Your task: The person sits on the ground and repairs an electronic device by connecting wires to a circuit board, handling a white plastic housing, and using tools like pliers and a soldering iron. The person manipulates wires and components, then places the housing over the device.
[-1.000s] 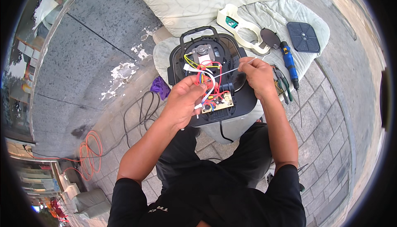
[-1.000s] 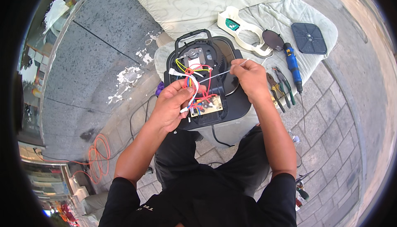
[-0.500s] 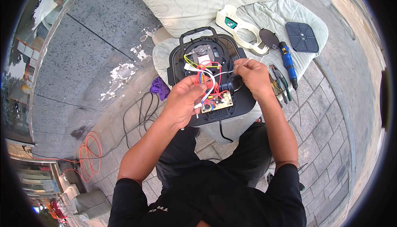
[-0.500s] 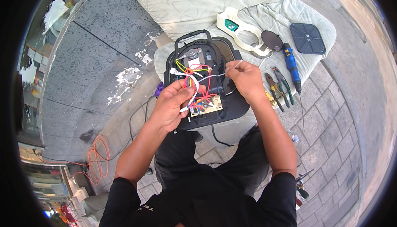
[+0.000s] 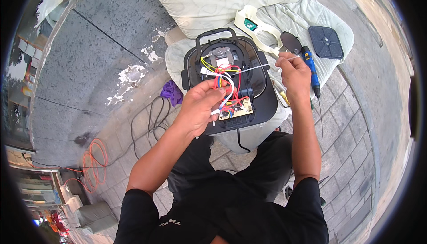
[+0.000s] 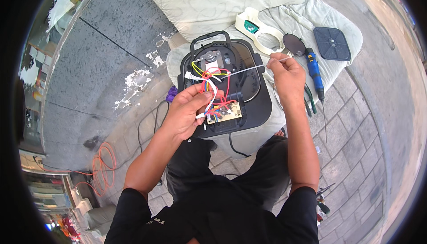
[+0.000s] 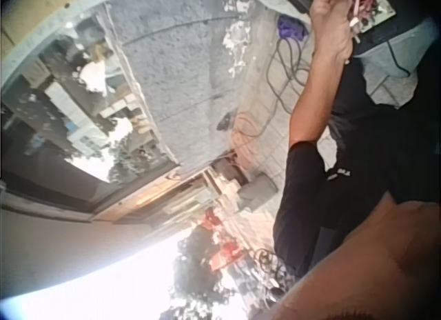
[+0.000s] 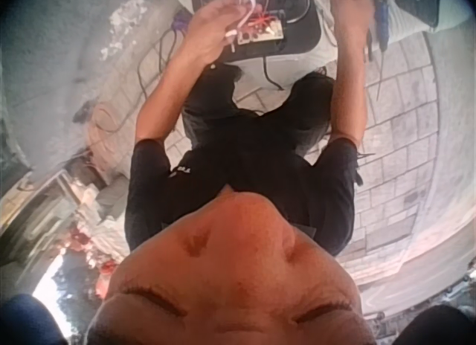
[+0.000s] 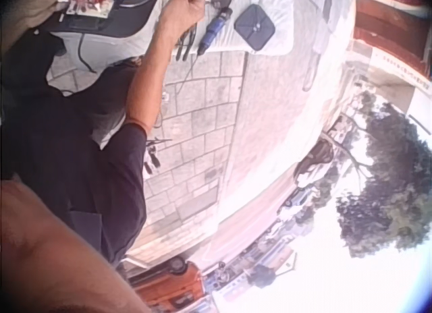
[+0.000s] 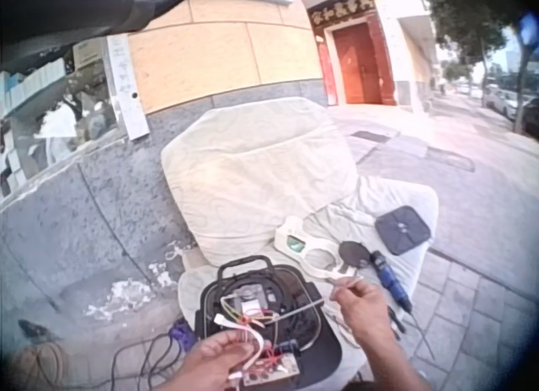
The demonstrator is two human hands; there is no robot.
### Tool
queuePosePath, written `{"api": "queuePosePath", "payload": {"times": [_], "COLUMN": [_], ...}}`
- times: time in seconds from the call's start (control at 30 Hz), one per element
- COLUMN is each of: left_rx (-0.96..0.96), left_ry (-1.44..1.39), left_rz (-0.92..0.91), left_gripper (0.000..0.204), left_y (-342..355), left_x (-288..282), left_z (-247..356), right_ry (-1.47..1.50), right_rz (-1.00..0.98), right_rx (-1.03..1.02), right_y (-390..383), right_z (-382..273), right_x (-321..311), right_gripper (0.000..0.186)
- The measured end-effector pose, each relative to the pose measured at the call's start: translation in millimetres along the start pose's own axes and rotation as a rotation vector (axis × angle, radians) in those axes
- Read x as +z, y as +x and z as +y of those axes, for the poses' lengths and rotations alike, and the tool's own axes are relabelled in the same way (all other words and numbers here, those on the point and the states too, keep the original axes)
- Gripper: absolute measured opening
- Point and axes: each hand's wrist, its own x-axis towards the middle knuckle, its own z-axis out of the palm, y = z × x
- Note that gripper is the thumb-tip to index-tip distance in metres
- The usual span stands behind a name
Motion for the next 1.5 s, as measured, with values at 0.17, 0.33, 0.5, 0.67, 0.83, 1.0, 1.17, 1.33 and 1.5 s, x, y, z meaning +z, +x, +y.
{"api": "queuePosePath", "payload": {"times": [0.17, 0.33, 0.5, 0.67, 0.83, 1.0, 1.17, 1.33, 1.5], "left_rx": [-0.011, -0.003, 0.001, -0.004, 0.014, 0.000, 0.049, 0.167, 0.241], "left_ry": [-0.012, -0.034, -0.055, -0.037, -0.064, -0.038, -0.081, 0.186, 0.371], "left_rz": [0.005, 0.005, -0.018, -0.028, -0.042, -0.073, -0.147, -0.085, -0.036], "left_gripper": [0.019, 0.018, 0.018, 0.018, 0.018, 0.022, 0.036, 0.027, 0.025], "left_y": [2, 2, 0, 0, 0, 2, -6, -9, -7], "left_x": [-3, 0, 1, -1, -3, -7, -28, -42, -54], "left_z": [-2, -3, -1, -1, -3, -2, -2, -10, -3], "right_ry": [-0.057, -0.077, -0.191, -0.252, -0.293, -0.313, -0.238, -0.258, -0.267], "right_rz": [0.001, 0.035, 0.043, 0.105, 0.049, -0.022, -0.052, -0.103, -0.172], "right_rx": [-0.185, -0.265, -0.375, -0.426, -0.371, -0.277, -0.247, -0.219, -0.195], "right_y": [-22, -50, -64, -69, -77, -70, -70, -73, -73], "right_z": [-16, -29, -28, -31, -33, -15, -5, -7, -6], "right_x": [4, 14, 23, 29, 36, 40, 47, 57, 64], "right_gripper": [0.016, 0.016, 0.016, 0.017, 0.018, 0.016, 0.015, 0.014, 0.017]}}
